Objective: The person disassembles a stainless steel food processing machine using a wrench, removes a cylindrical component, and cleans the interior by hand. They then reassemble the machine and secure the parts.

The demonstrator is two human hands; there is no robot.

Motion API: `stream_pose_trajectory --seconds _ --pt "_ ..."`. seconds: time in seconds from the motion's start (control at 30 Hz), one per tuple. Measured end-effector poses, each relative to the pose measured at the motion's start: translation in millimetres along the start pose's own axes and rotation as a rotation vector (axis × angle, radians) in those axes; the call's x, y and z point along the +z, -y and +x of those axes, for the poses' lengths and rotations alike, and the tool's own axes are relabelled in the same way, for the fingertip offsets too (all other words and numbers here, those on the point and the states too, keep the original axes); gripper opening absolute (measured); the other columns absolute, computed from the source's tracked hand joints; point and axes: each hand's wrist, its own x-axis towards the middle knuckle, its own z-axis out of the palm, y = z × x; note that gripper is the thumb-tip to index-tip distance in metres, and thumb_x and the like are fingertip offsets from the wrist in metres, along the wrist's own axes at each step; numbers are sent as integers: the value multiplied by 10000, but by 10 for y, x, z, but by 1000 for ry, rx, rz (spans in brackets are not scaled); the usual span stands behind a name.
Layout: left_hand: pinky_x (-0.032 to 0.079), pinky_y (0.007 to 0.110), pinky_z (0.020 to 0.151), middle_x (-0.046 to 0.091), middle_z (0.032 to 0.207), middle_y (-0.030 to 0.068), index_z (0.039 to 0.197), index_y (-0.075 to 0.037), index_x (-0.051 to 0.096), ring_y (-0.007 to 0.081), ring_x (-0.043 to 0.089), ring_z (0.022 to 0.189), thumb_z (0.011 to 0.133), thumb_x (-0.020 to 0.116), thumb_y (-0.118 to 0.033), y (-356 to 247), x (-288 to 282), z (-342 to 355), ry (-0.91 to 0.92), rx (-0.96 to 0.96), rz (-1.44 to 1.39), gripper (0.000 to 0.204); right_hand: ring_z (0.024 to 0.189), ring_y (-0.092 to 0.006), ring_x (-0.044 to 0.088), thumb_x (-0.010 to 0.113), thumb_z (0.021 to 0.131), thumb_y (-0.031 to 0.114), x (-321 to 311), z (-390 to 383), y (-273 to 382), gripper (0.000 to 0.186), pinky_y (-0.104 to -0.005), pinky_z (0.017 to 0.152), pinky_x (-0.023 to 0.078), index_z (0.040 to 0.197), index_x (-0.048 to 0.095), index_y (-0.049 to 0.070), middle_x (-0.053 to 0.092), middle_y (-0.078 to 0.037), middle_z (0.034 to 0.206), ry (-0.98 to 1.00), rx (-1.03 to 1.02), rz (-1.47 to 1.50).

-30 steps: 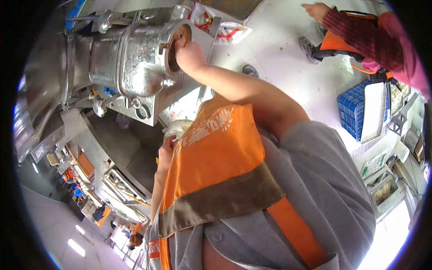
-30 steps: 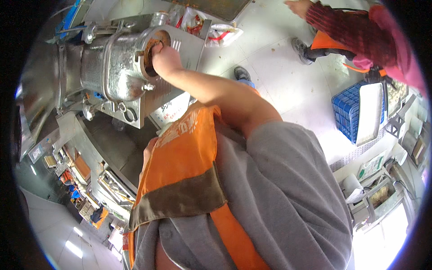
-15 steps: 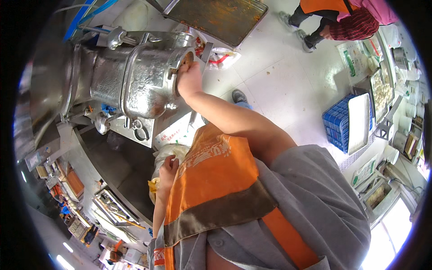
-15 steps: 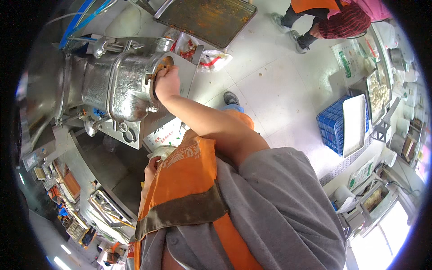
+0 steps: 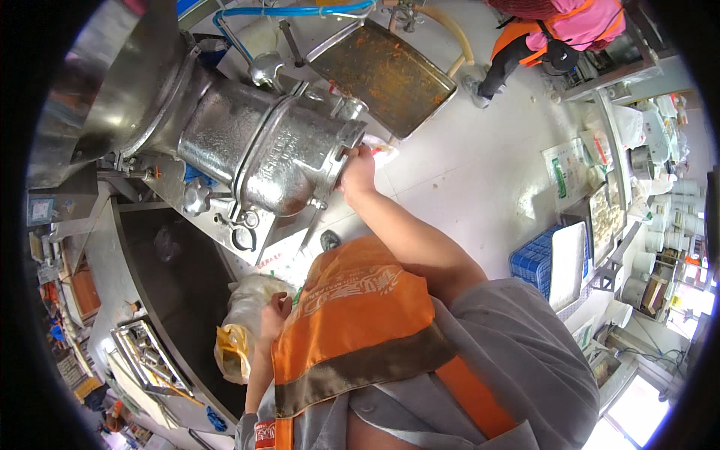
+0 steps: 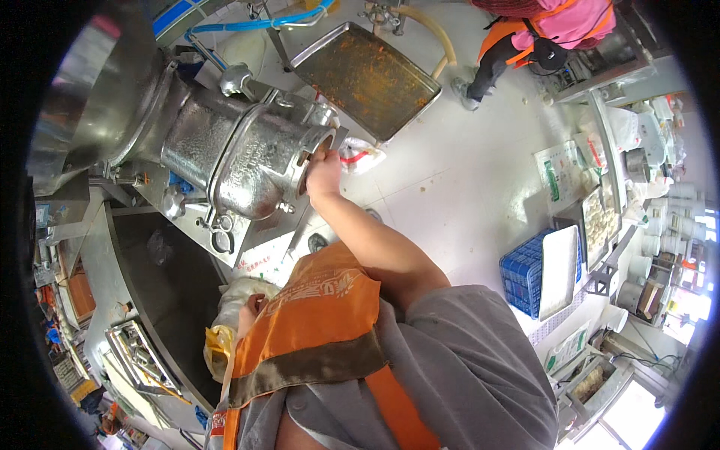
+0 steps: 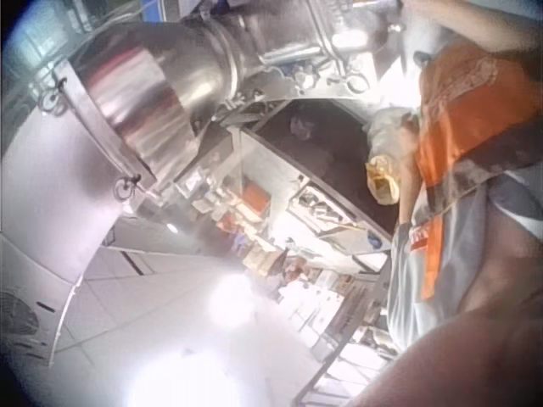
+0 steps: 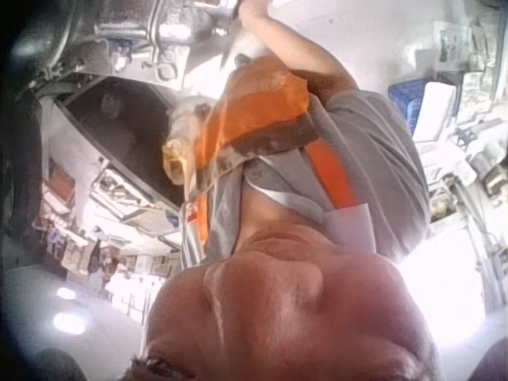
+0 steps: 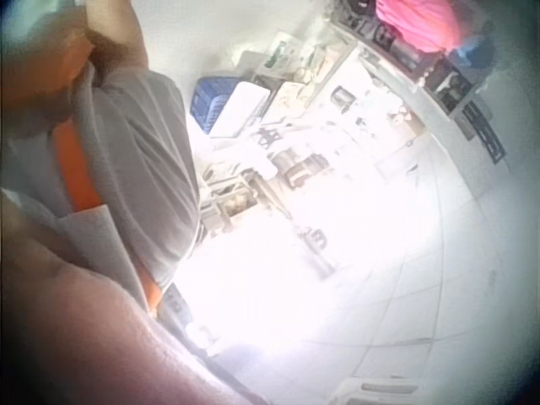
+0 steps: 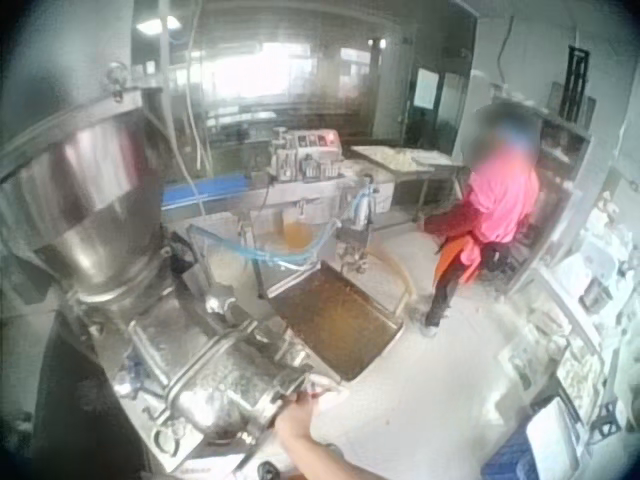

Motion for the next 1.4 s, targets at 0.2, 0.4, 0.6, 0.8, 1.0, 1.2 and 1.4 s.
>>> stream_pose_trajectory --seconds 0.2,0.4,0.6,0.8,1.0,1.2,1.4 --pt "541 423 631 707 754 186 1160 -7 676 322 704 668 958 675 -246 143 -31 43 -72 38 -7 313 509 -177 538 446 1036 245 -37 -102 57 220 -351 351 349 1024 538 44 582 -80 758 56 100 78" --pt "532 420 627 701 754 185 1161 -4 673 323 690 658 979 661 -242 -80 -148 85 -120 26 -66 300 453 -152 459 408 1051 239 -148 -134 305 205 -317 360 285 990 572 133 542 -30 681 287 362 129" --pt "539 417 658 710 809 211 1178 6 671 327 703 711 992 665 -225 -446 -293 137 -101 81 -59 296 446 -117 391 334 1054 234 -224 -66 357 241 -285 421 300 1032 571 192 515 17 647 327 594 231" --pt "596 425 792 754 986 225 1250 14 654 315 753 911 947 709 -226 -746 -387 201 0 -35 -57 391 563 -138 450 392 1069 406 -468 143 111 342 -294 494 382 954 584 148 514 -13 727 306 507 -161" --pt "547 481 881 735 1061 230 1253 -45 643 413 698 987 986 616 -300 -796 -401 150 -9 -3 -73 370 381 -114 295 418 1012 358 -420 166 339 311 -268 352 231 851 558 132 410 16 574 456 671 -47" --pt "543 486 893 731 1038 230 1234 -33 641 417 689 999 998 609 -321 -643 -339 -15 -84 -75 -137 374 370 -117 354 468 1002 432 -190 -155 412 372 -250 323 286 784 545 141 402 22 562 475 652 63" --pt "544 489 894 731 1073 235 1247 -35 651 413 692 1017 965 641 -353 -475 -175 -54 -41 -174 -147 425 464 -99 407 440 1043 384 -270 7 96 356 -245 349 294 1144 630 100 630 -78 975 559 384 109"
